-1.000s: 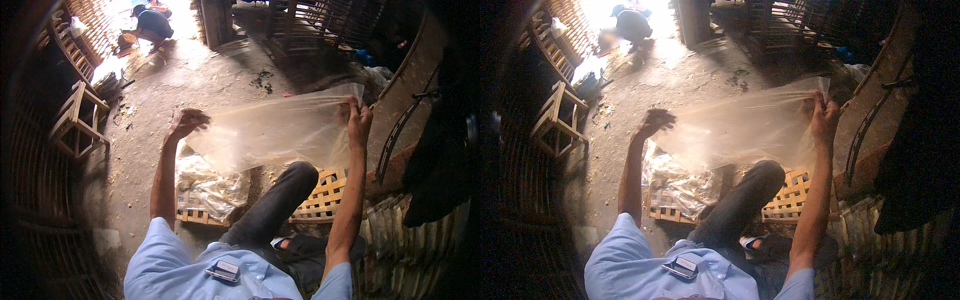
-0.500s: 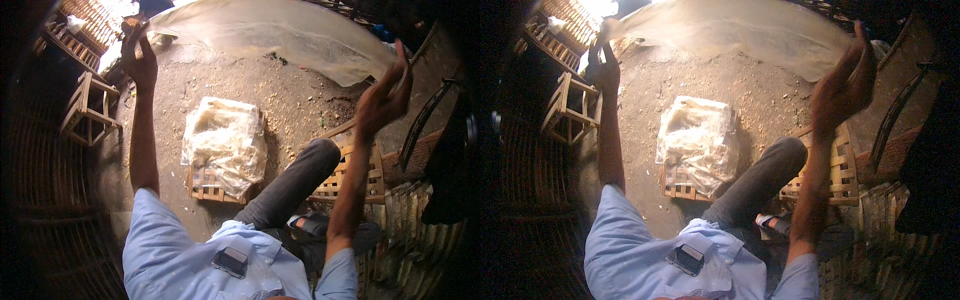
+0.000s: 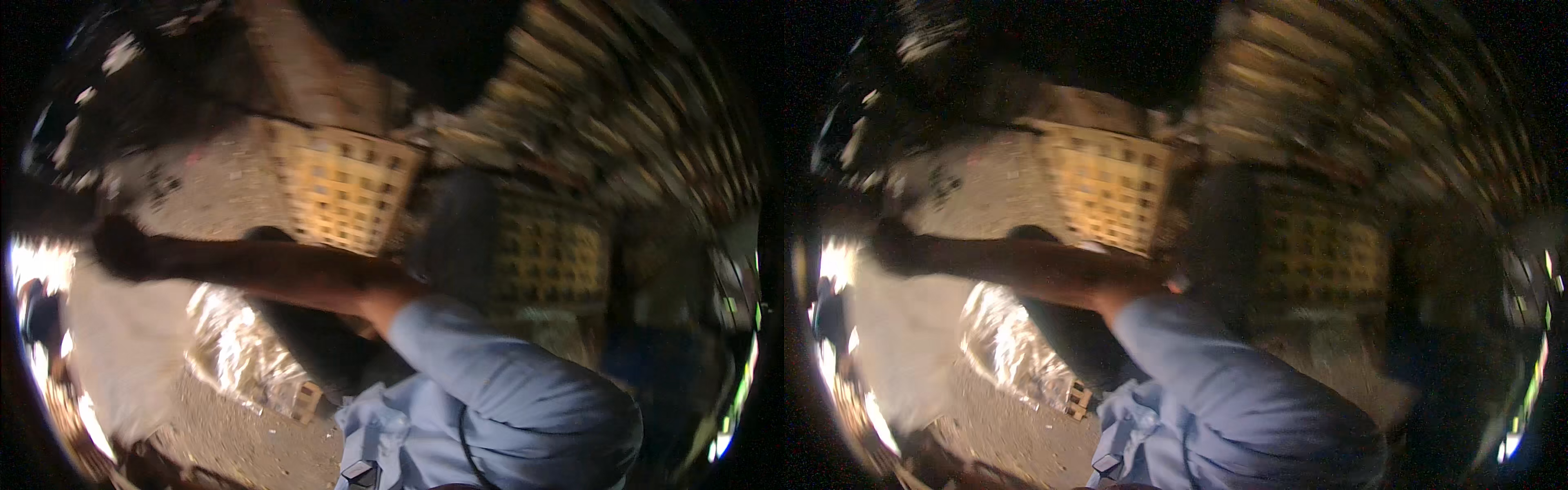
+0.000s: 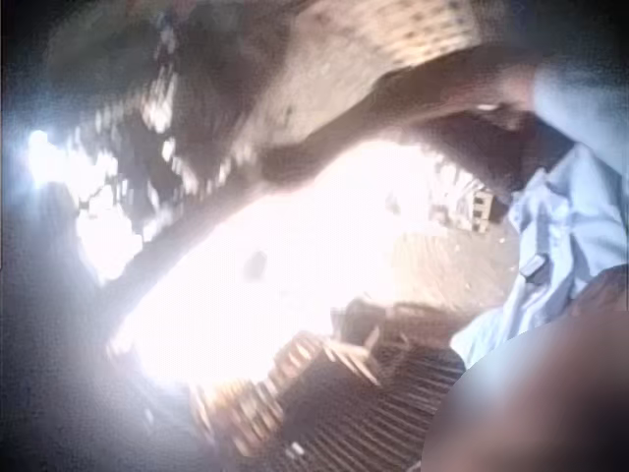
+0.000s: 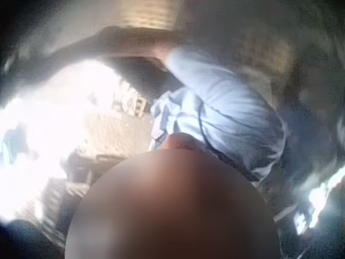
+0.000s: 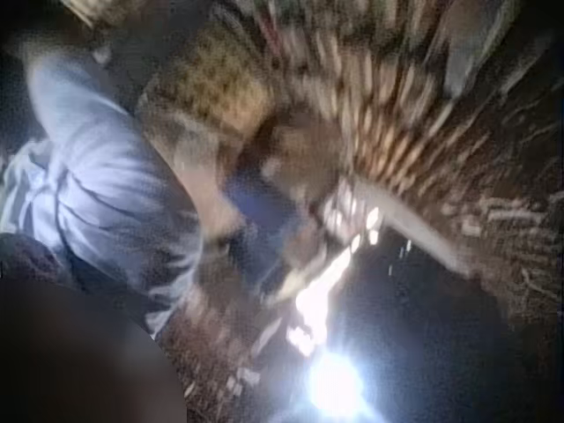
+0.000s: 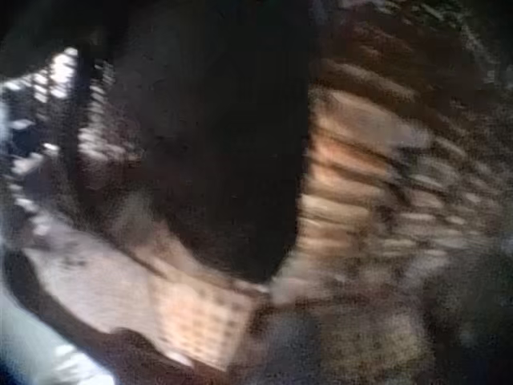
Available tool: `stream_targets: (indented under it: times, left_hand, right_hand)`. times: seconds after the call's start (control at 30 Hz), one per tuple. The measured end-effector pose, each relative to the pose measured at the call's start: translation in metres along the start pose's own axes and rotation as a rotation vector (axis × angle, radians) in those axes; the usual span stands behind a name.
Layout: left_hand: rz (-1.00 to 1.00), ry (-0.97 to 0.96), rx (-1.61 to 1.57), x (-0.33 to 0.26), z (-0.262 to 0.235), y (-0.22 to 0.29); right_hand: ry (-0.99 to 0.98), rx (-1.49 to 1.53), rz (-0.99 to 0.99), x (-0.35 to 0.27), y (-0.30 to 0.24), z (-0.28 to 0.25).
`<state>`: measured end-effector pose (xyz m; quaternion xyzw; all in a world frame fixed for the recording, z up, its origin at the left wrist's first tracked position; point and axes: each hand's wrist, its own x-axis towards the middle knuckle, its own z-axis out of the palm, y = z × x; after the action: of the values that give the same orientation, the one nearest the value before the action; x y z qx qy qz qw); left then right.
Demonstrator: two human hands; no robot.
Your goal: The person sits on the floor and assembles a rectangular wooden lattice by hand, fitting slats into a frame. The person then handles a translucent plastic sheet, unfolding and folding it before placing it aside.
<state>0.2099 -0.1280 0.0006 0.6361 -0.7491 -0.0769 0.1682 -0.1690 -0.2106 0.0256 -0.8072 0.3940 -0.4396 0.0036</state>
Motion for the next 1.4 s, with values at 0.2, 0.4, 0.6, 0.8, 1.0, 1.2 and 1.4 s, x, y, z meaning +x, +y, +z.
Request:
stream_targets:
  times: [0.2, 0.4, 0.6, 0.8, 1.0, 1.2, 1.4]
  left_hand:
    - [0.108, -0.076, -0.029, 0.02, 0.026, 0.071]
    - [0.235, -0.159, -0.091, 0.055, 0.062, 0.118]
    - [0.178, -0.169, -0.096, 0.053, 0.042, 0.103]
    - [0.168, -0.226, -0.102, 0.034, 0.043, 0.105]
    - [0.113, -0.201, -0.082, 0.031, -0.001, 0.04]
    - [0.023, 0.0, -0.038, 0.025, -0.152, 0.054]
    - [-0.107, -0.162, 0.003, -0.045, -0.119, -0.004]
  right_hand:
    - [-0.593, 0.876, 0.472, -0.077, -0.088, 0.009]
    - [-0.646, 1.301, 0.769, -0.111, -0.11, 0.005]
    - [-0.629, 1.18, 0.582, -0.099, -0.125, 0.013]
    - [-0.594, 1.024, 0.505, -0.101, -0.129, -0.018]
    - [-0.553, 0.797, 0.347, -0.101, -0.123, -0.014]
    - [-0.484, 0.616, 0.192, -0.061, -0.103, -0.075]
    - [-0.552, 0.617, 0.161, -0.084, -0.116, -0.074]
